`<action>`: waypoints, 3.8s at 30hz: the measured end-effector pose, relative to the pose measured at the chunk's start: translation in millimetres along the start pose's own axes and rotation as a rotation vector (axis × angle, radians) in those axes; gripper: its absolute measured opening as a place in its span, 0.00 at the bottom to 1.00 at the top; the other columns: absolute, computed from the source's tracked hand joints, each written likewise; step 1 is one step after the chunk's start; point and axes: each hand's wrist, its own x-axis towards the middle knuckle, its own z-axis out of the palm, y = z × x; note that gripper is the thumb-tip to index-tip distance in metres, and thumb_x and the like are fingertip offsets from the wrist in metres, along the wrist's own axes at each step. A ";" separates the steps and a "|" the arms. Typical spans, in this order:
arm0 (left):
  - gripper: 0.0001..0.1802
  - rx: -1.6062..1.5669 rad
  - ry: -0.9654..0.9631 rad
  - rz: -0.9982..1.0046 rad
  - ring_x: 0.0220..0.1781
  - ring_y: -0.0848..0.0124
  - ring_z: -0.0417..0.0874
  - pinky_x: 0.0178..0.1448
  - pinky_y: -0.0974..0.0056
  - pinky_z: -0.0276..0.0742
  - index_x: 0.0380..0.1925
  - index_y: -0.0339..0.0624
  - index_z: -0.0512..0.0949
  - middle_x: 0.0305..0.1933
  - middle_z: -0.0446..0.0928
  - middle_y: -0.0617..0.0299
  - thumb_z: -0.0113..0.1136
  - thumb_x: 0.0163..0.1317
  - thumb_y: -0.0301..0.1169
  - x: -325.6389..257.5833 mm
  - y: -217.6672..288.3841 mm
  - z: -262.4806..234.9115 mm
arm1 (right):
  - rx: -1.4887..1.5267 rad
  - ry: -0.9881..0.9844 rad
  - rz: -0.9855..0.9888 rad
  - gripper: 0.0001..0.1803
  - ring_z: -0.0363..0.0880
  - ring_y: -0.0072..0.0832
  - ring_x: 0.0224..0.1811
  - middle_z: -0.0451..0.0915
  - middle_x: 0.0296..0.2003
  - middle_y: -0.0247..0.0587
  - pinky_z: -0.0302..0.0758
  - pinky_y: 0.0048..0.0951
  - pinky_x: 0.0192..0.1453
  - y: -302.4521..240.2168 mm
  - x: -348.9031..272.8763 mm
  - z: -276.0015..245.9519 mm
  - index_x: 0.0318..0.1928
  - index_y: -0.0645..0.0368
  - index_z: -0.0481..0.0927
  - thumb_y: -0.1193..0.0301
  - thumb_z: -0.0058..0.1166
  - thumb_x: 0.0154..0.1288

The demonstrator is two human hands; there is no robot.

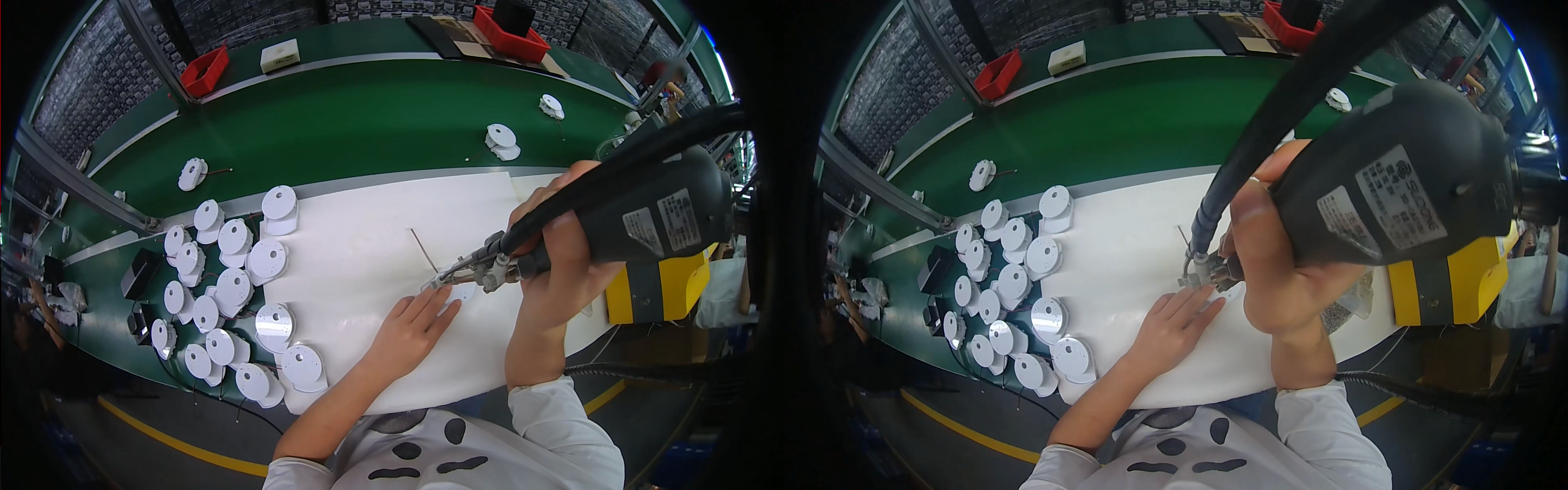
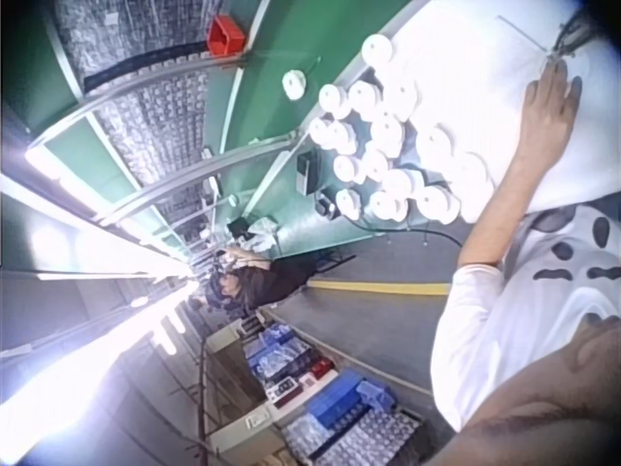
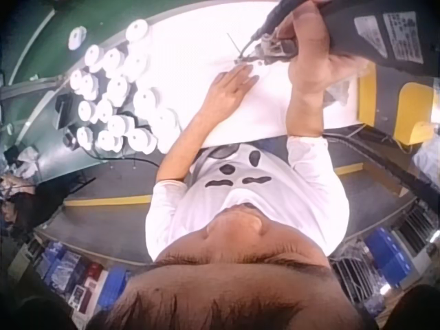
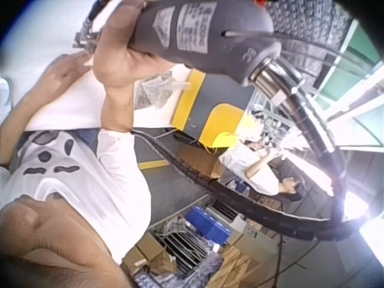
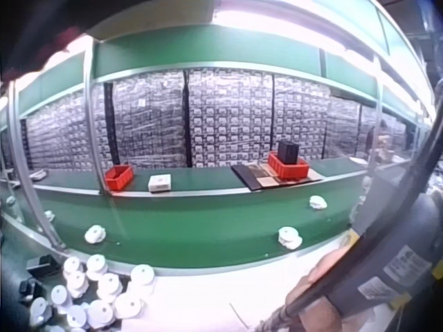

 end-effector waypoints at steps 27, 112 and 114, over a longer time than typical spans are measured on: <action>0.31 0.309 0.015 -0.566 0.57 0.50 0.82 0.56 0.53 0.80 0.53 0.34 0.79 0.57 0.79 0.45 0.77 0.50 0.36 -106.0 42.2 -116.5 | -0.150 0.155 -0.083 0.16 0.66 0.23 0.20 0.69 0.22 0.38 0.65 0.26 0.27 -25.4 9.2 -19.5 0.48 0.69 0.72 0.72 0.49 0.61; 0.20 -0.055 0.015 0.032 0.45 0.62 0.80 0.44 0.60 0.75 0.47 0.41 0.85 0.52 0.78 0.56 0.67 0.51 0.26 3.1 -7.3 -3.8 | -0.028 -0.005 -0.009 0.16 0.70 0.20 0.17 0.73 0.22 0.37 0.69 0.21 0.21 -10.7 -1.1 -2.7 0.48 0.69 0.68 0.74 0.54 0.63; 0.20 -0.056 0.043 0.024 0.40 0.66 0.77 0.42 0.61 0.73 0.48 0.43 0.85 0.50 0.78 0.59 0.66 0.51 0.27 3.7 -6.1 -3.1 | -0.026 -0.034 -0.027 0.16 0.71 0.19 0.17 0.73 0.22 0.37 0.69 0.21 0.22 -4.8 -1.0 -3.1 0.47 0.69 0.68 0.74 0.55 0.63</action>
